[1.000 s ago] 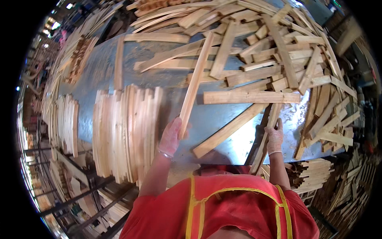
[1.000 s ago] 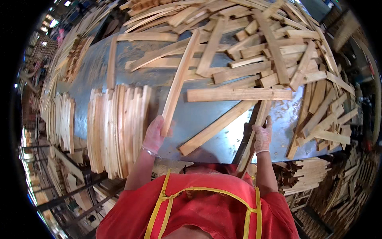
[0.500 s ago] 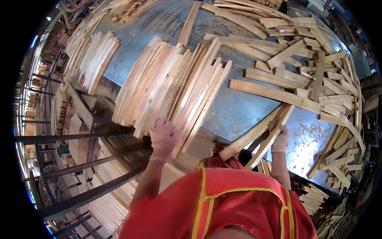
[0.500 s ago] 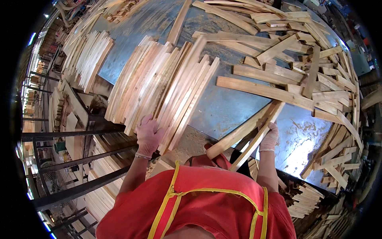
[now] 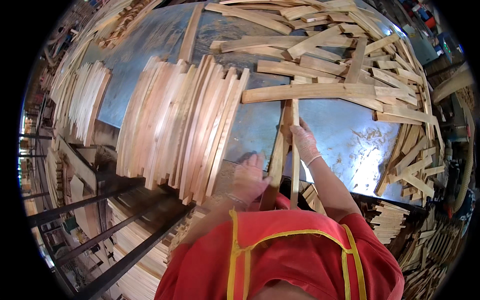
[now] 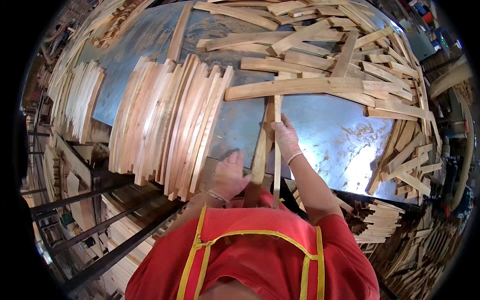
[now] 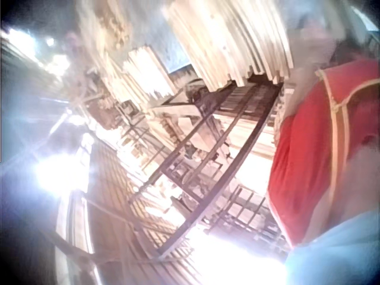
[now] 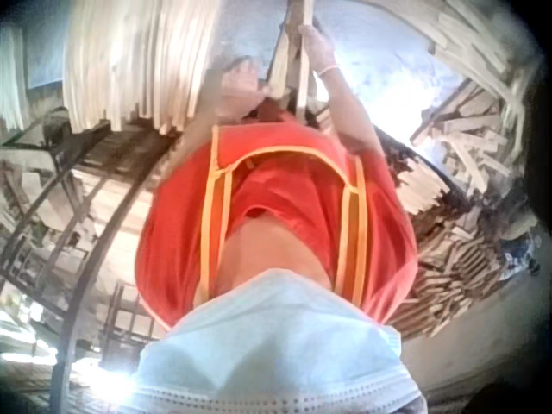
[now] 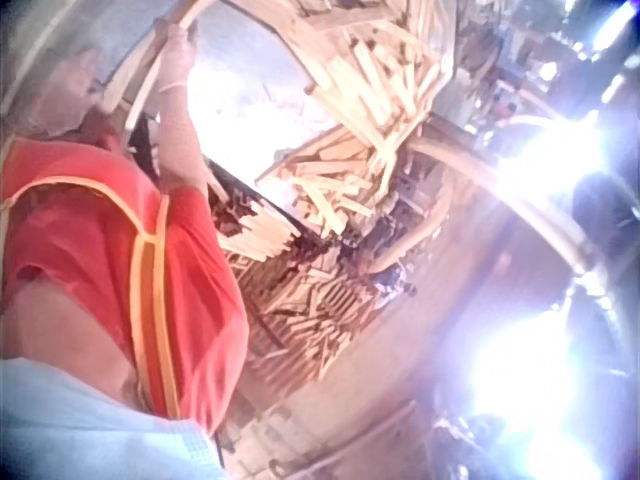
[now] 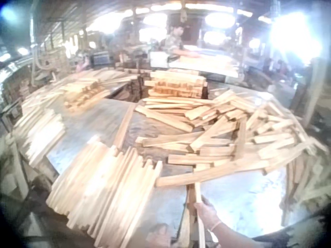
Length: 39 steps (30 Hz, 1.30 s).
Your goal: The person repeatedly picks up thin wooden planks from a scattered pile on a metal table and stacks them neatly on the left side. The hands handle the planks one by one or in small groups, aligning them into a growing stack throughout the clip.
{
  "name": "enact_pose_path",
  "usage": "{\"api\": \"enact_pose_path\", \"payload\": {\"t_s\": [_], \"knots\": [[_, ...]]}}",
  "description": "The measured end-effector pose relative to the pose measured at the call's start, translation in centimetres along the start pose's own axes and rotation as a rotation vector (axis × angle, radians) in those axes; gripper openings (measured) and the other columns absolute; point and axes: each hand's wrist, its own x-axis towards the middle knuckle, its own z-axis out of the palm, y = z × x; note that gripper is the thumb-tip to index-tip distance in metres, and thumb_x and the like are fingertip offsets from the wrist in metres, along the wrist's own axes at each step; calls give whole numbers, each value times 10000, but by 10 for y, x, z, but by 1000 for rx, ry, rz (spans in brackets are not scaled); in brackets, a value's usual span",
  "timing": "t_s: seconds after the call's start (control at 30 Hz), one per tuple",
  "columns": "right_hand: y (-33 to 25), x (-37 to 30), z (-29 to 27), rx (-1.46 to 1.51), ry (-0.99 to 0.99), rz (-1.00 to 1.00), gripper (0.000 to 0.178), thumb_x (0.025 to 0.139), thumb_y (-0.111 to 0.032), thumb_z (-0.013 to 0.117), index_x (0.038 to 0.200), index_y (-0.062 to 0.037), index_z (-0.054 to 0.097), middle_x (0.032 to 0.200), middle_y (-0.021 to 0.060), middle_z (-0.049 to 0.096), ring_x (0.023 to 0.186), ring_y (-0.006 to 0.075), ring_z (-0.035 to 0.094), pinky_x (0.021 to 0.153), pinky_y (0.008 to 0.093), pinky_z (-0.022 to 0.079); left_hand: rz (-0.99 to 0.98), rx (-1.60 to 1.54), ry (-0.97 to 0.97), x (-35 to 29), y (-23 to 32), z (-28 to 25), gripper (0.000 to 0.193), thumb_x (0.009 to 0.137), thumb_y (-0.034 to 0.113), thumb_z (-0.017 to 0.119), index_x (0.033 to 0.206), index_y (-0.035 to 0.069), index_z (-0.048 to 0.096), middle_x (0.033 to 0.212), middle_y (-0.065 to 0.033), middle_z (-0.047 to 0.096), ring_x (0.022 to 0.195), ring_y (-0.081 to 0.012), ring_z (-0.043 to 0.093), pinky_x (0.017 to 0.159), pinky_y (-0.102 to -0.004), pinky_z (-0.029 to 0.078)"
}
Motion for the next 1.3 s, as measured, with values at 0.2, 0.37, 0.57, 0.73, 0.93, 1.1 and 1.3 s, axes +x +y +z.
{"api": "enact_pose_path", "payload": {"t_s": [0.2,0.37,0.57,0.73,0.93,1.1,1.3], "knots": [[-74,-12,-40,-1283,-40,-205,978,802,-315,801,1647,-45,387,1312,252,679,1198,375,673,1042,426,533,155,104,110,31,47,36,916,760,479,865,1500,88,494,1335,-151,560,1315,-336,534,1065,-526,434],[-122,-14,-122,-906,-158,-260,930,823,-198,787,1651,-47,392,1340,227,675,1206,352,677,1007,394,557,-184,123,12,40,50,23,833,775,309,850,1506,81,522,1289,-155,583,1162,-330,616,950,-455,527],[-166,30,-124,-106,-87,-221,849,917,-95,732,1672,-34,348,1201,75,629,902,136,606,745,314,550,-310,-1364,-6,7,-26,14,685,866,170,708,1521,31,566,1243,-80,699,1074,-179,666,928,-312,548],[-99,40,-52,66,-68,-102,845,958,-91,738,1689,-88,314,1127,95,632,848,170,633,725,313,576,-396,-1733,-32,-9,-20,-1,770,814,197,735,1531,-10,546,1119,-43,695,927,-156,658,827,-283,553],[-65,-8,76,-908,-519,48,920,992,-575,608,1582,100,399,1396,345,652,1361,436,612,1172,428,450,-366,-861,192,2,-50,9,622,937,239,652,1508,14,558,1054,-81,727,960,-211,693,758,-338,533],[-41,7,108,-1043,-678,-140,774,1005,-592,559,1491,10,562,1368,298,682,1320,467,619,1139,451,470,-59,348,397,8,-33,-25,739,912,336,728,1545,35,493,1399,-175,623,1318,-355,580,1084,-485,467],[-147,1,36,-1057,292,-842,586,897,-385,750,1338,-7,673,1327,228,696,1259,407,643,1121,456,498,-255,387,321,-2,-77,-11,849,842,336,784,1575,59,456,1567,-156,496,1500,-364,415,1215,-532,347]]}}
